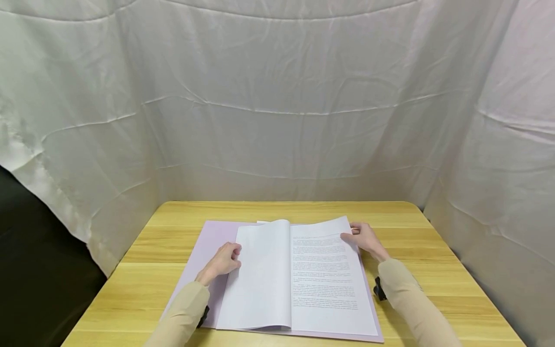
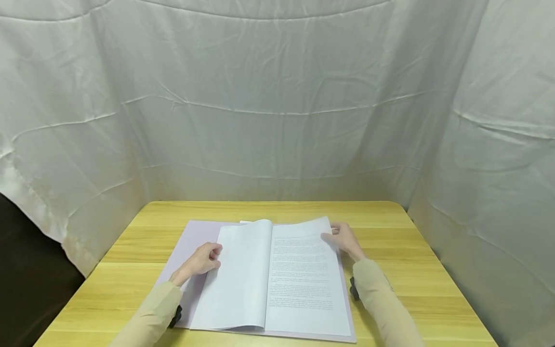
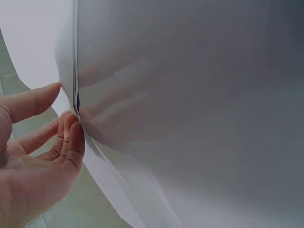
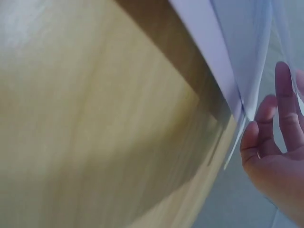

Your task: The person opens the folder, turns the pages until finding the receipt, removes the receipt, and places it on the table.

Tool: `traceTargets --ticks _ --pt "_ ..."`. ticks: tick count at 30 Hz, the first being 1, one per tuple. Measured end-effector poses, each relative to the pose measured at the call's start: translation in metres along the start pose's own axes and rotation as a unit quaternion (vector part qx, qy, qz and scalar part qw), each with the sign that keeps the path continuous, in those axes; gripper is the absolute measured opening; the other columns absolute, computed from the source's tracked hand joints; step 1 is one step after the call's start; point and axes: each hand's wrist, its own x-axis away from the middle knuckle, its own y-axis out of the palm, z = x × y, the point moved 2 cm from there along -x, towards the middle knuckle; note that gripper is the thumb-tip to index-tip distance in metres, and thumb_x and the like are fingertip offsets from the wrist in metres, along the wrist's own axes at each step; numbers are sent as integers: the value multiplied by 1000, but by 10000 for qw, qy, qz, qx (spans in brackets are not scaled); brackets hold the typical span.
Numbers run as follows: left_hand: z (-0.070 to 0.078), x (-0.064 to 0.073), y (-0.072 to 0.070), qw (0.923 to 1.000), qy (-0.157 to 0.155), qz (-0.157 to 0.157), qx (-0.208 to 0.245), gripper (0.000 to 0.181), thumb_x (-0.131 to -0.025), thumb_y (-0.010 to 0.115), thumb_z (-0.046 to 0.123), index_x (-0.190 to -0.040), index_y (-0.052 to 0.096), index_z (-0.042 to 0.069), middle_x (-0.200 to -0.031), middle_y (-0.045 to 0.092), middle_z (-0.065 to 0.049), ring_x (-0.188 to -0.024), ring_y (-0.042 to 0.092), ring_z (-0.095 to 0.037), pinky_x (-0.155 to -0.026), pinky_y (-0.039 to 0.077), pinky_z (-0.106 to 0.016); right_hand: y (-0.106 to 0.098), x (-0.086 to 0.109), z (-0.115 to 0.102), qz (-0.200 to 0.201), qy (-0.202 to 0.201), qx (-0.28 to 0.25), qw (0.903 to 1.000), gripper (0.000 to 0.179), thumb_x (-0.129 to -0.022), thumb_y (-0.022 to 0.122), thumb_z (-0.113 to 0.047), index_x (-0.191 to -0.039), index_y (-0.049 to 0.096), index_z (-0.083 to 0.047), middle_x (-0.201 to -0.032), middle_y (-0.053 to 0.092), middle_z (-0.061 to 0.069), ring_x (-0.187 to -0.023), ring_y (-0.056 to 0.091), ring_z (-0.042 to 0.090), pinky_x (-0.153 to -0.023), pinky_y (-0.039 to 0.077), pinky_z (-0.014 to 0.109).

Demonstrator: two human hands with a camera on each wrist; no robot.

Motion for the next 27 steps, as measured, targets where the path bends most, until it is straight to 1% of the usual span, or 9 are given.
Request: traceTargets --ticks 1,4,7,9,11,13,16,22,27 --pt "0 0 0 10000 -9 -37 -5 17 -81 66 -9 -94 56 -6 -94 53 -14 -88 49 -23 -79 44 -35 0 1 -1 -51 -43 -75 9999 59 -92 70 -20 -138 50 11 -121 67 31 -95 71 26 -82 57 34" --pt "2 1 1 10000 1 -55 -23 14 -82 67 -6 -90 55 -5 -94 52 -14 -89 49 -24 -79 43 -35 0 5 -3 -277 -215 -277 9990 61 -93 69 -19 -141 47 12 -118 69 32 -87 72 20 -73 57 28" --pt "3 1 1 10000 -7 -52 -55 16 -84 70 -2 -87 55 -4 -95 51 -14 -91 48 -24 -78 42 -34 -1 10 -6 -482 -248 -506 9972 63 -95 69 -20 -145 43 8 -118 69 30 -85 74 19 -70 59 28" --pt "3 1 1 10000 -23 -37 -58 18 -85 72 0 -89 56 -5 -96 51 -14 -91 49 -25 -78 42 -35 -1 12 -8 -614 -235 -589 9961 67 -96 68 -22 -149 39 6 -120 69 30 -87 74 20 -71 59 29" --pt "2 1 2 10000 -63 -7 -47 22 -85 74 2 -98 60 -7 -99 52 -14 -93 52 -26 -80 46 -37 -1 15 -11 -720 -210 -674 9949 70 -96 69 -24 -151 36 4 -120 69 29 -87 74 20 -72 60 29" --pt "2 2 2 9999 -125 2 -7 33 -85 76 3 -111 62 -10 -105 54 -16 -96 54 -26 -84 50 -41 -1 18 -13 -881 -237 -750 9930 74 -97 68 -26 -154 32 4 -120 69 29 -87 74 21 -73 60 30" --pt "1 3 2 9999 -155 28 36 50 -84 77 4 -128 59 -12 -111 56 -19 -99 56 -28 -88 52 -45 -2 23 -16 -1131 -265 -917 9890 77 -97 67 -28 -156 27 2 -118 69 27 -88 74 21 -75 60 31" --pt "2 3 1 9999 -99 20 108 55 -84 78 7 -131 57 -11 -115 57 -20 -99 56 -28 -84 52 -42 -2 32 -22 -1607 -453 -1092 9799 79 -100 63 -31 -159 19 -1 -120 69 26 -94 74 25 -81 60 33" --pt "2 3 1 9998 -93 33 187 56 -85 79 9 -132 57 -10 -116 57 -20 -98 55 -26 -80 50 -37 -2 37 -25 -1921 -592 -1230 9718 76 -103 59 -30 -160 16 -6 -124 68 27 -96 75 26 -80 62 36"
